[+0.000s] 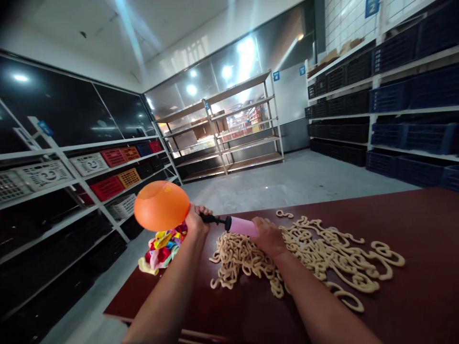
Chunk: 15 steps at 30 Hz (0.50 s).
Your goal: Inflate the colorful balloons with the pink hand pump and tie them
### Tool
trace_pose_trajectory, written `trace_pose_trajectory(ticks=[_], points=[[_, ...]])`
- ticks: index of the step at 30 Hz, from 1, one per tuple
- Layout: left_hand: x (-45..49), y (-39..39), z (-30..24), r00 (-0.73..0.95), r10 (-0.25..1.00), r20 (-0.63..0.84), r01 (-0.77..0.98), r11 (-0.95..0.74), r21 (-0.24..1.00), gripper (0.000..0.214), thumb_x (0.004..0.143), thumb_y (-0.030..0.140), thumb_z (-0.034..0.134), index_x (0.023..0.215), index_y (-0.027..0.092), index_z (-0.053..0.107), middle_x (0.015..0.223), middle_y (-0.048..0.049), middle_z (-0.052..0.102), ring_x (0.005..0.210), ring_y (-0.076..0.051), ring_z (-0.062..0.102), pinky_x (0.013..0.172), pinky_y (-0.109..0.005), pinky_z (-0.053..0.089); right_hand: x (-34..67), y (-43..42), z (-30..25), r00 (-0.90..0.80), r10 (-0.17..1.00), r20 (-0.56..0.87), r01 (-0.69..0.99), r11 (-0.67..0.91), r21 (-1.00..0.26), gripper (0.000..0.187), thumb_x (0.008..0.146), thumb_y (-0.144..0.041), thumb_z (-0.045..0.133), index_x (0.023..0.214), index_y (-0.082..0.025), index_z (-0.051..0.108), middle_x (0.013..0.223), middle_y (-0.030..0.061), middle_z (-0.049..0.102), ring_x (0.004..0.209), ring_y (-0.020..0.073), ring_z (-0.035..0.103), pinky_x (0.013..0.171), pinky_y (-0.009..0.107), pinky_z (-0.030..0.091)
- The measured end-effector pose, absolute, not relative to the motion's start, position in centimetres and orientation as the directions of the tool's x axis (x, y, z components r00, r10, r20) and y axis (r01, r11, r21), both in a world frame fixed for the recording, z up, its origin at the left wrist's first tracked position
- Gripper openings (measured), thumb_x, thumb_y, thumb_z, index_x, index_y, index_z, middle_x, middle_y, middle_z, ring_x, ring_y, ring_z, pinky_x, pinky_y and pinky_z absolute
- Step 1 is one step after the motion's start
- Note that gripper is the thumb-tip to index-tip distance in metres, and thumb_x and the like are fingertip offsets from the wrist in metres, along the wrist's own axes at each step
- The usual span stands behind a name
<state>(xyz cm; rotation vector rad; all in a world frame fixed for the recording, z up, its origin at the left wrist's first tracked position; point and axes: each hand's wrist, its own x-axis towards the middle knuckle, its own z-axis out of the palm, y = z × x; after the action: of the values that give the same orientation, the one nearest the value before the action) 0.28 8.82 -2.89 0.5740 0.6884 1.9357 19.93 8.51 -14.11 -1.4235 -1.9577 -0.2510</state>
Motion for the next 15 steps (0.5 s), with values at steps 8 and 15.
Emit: trace_pose_trajectory(ticks=[8,15], points=[[-6.2,7.9,2.8,-0.494,0.844,0.211,-0.554,-0.492,0.672,0.043,0.081,0.037,0.048,0.055,0.018,0.02,0.048,0.0057,0.029,0.038,-0.007,0.032,0.045,-0.024,0.033,20.1,9.4,-14.6,-0.12,0.756,0.643,0.897,0.36,-0.256,0.026,0.069,-0.022,0.056,0.094,-0.018,0.055,0.086,0.0045,0.06,0.082,0.0191,0.054,0.07,0.027,0.033],[-2.5,9.1,-1.1,-0.474,0.875,0.102,-0.639,-0.421,0.644,0.043,0.082,0.036,0.047,0.054,0.018,0.02,0.047,0.0057,0.027,0.038,-0.006,0.03,0.044,-0.022,0.028,19.8,9.0,-14.8,-0.127,0.779,0.614,0.914,0.333,-0.233,0.022,0.068,-0.027,0.06,0.087,-0.019,0.054,0.082,0.0041,0.059,0.078,0.0192,0.053,0.064,0.027,0.03]])
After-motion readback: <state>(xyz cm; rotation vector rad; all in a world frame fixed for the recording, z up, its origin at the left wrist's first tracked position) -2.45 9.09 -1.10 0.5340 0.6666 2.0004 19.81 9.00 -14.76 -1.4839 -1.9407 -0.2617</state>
